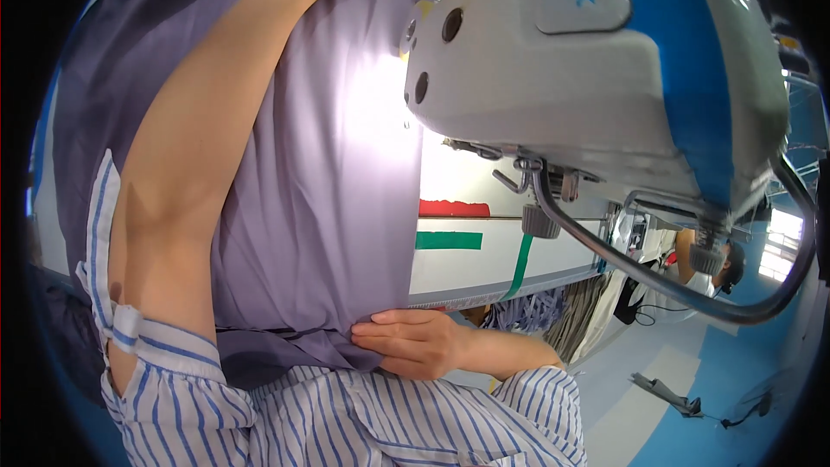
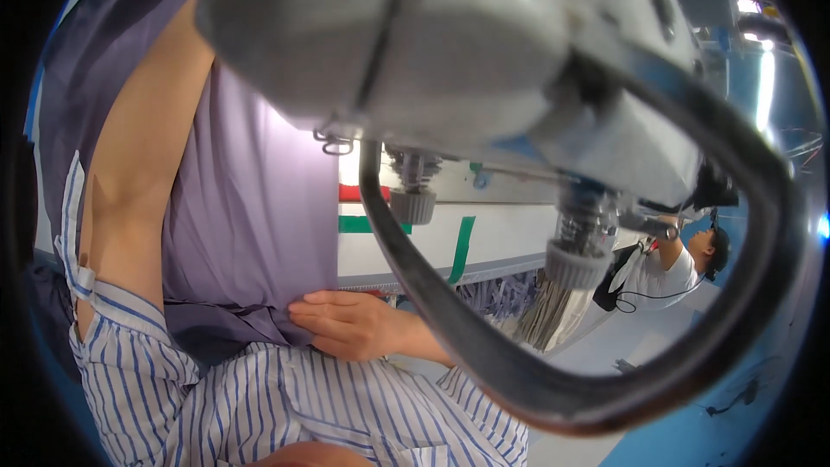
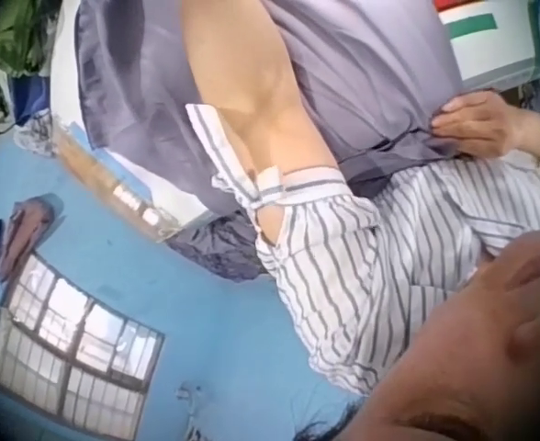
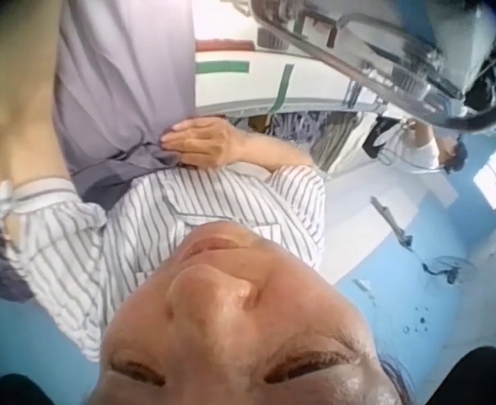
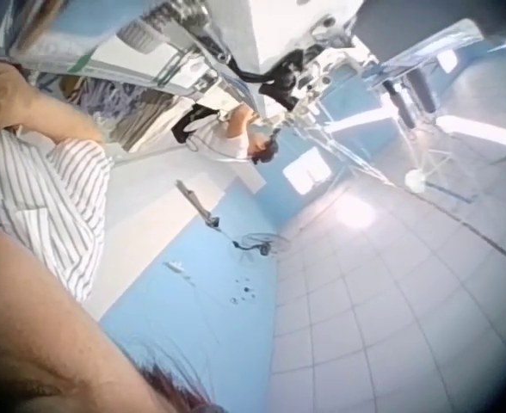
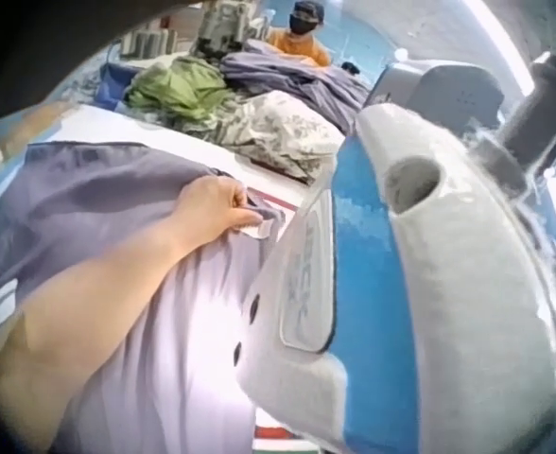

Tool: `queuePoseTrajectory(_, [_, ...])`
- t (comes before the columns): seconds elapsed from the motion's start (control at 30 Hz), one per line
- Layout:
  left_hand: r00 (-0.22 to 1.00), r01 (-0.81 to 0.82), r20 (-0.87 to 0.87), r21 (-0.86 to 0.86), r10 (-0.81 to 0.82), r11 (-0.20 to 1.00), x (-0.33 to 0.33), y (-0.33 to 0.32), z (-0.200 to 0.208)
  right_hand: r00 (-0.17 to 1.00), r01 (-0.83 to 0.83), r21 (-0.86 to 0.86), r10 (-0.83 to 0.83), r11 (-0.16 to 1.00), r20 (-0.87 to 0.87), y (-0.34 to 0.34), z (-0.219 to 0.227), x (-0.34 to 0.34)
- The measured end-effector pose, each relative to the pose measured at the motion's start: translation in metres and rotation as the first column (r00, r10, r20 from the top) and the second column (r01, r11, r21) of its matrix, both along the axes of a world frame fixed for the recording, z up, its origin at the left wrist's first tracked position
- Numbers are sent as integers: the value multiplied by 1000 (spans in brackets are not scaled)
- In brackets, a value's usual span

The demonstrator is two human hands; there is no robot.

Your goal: Sewing purple fabric pieces using an industrial sewing machine.

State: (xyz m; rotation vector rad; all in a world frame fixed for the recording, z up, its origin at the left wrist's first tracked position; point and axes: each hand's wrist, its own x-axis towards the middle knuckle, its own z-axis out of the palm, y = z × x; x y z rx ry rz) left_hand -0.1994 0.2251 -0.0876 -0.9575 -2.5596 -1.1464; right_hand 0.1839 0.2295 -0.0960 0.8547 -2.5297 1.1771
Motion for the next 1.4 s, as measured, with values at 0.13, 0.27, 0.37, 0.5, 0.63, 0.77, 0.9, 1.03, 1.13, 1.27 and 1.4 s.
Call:
queuePoseTrajectory(0.13, [999,28,-16,8,-28,1000,-20,8,4,999,12,-18,-12,1000,42,6,15,-17])
queuePoseTrajectory(0.27, [1000,5,9,-23,-5,1000,-43,14,8,992,36,-61,-29,997,120,10,26,-36])
queuePoseTrajectory(0.37, [999,-21,-37,-22,20,1000,-62,19,8,979,-14,-40,21,999,201,19,38,-59])
queuePoseTrajectory(0.5, [998,-45,-53,-34,43,998,-83,22,12,978,0,-93,19,996,207,22,39,-73])
queuePoseTrajectory(0.63, [998,-37,41,-66,40,997,-94,20,27,958,-17,-69,36,997,284,29,52,-90])
queuePoseTrajectory(0.77, [1000,-18,-16,-49,17,999,-109,37,27,958,48,-74,-25,996,284,27,60,-101])
queuePoseTrajectory(0.9, [999,48,-23,30,-48,998,-132,6,34,946,9,-8,-5,1000,326,18,73,-107])
queuePoseTrajectory(1.03, [926,354,96,108,-364,929,-111,-15,7,913,17,-21,-7,1000,408,21,48,-96])
queuePoseTrajectory(1.13, [870,463,-38,-285,-492,839,-29,-57,16,910,131,-62,-95,990,403,30,48,-88])
queuePoseTrajectory(1.27, [905,412,48,-348,-423,842,100,-170,34,980,87,-68,-73,994,184,19,29,-60])
queuePoseTrajectory(1.4, [938,343,140,-487,-316,803,166,-239,8,982,69,-67,-56,995,181,-8,21,-14])
